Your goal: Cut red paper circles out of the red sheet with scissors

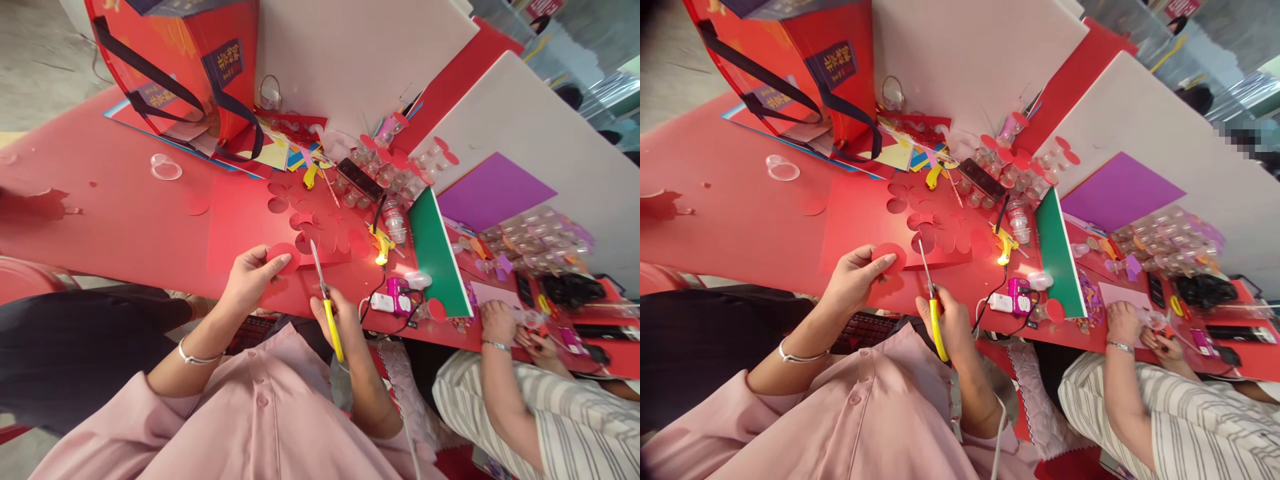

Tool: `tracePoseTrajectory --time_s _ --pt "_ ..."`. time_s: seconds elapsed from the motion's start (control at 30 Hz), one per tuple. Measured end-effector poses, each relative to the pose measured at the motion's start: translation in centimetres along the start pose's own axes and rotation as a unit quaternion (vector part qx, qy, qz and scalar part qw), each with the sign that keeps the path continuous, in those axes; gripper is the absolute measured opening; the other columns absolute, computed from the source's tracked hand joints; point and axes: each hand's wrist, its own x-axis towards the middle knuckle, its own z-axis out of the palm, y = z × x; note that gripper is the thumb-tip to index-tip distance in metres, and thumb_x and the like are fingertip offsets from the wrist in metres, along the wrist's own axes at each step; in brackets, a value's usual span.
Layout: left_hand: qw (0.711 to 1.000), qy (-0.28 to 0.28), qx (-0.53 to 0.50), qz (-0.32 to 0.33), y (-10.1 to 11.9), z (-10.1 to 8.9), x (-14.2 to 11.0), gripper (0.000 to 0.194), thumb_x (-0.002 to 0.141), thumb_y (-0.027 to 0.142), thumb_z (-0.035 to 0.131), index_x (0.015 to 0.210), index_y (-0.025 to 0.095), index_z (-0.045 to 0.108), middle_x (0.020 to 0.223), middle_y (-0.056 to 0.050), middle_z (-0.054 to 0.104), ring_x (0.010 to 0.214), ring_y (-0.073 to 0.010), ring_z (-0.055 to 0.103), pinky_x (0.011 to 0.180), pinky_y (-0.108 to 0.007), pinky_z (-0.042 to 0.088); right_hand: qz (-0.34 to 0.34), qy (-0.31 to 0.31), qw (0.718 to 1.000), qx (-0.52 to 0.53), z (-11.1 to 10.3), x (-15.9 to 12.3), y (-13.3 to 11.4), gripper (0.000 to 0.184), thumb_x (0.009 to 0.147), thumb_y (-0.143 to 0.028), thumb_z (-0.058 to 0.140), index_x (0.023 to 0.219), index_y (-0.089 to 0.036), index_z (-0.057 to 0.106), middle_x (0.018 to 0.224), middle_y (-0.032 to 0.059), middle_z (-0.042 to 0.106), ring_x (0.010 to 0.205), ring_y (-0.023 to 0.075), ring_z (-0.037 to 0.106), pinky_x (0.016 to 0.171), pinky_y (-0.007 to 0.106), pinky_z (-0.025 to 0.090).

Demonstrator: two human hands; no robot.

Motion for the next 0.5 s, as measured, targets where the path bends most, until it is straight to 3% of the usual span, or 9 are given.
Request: tracePoseTrajectory --time_s 0.1,0.2,0.4,0.5 --pt "1.0 -0.01 -0.001 -0.001 0.0 -0.4 0.1 0.051 0.066 0.055 0.109 0.072 0.019 0.073 0.05 0.003 0.062 0.041 -0.0087 0.052 0.041 -0.02 0.042 -0.011 0.0 0.997 -0.075 -0.6 -0.6 1.6 0.058 0.104 -0.065 0.074 0.134 -0.016 0.081 0.082 0.0077 0.078 0.069 0.0244 0.07 0.066 0.033 0.051" --pt "1.0 -0.006 -0.017 0.009 0.3 -0.5 0.0 0.051 0.064 0.051 0.111 0.081 0.019 0.073 0.056 0.002 0.068 0.04 -0.0099 0.055 0.038 -0.021 0.043 -0.036 -0.01 0.992 -0.123 -1.2 -1.2 3.0 0.056 0.102 -0.061 0.079 0.138 -0.019 0.083 0.095 0.0116 0.085 0.08 0.0296 0.078 0.074 0.036 0.057" --pt "0.999 -0.003 -0.02 0.028 0.9 0.2 -0.5 0.058 0.064 0.042 0.11 0.105 0.018 0.077 0.067 0.002 0.075 0.041 -0.011 0.058 0.038 -0.022 0.047 -0.084 -0.016 0.985 -0.148 -1.4 -1.4 3.6 0.05 0.102 -0.051 0.083 0.144 -0.024 0.083 0.108 0.0121 0.086 0.094 0.0308 0.081 0.087 0.041 0.062" --pt "0.999 0.009 -0.012 0.029 0.9 0.2 -0.7 0.053 0.065 0.041 0.109 0.101 0.018 0.078 0.065 0.003 0.073 0.041 -0.0098 0.057 0.039 -0.021 0.046 -0.05 0.016 0.993 -0.106 -1.2 -1.3 3.8 0.053 0.097 -0.057 0.086 0.138 -0.023 0.084 0.101 0.0101 0.085 0.087 0.0288 0.078 0.081 0.04 0.062"
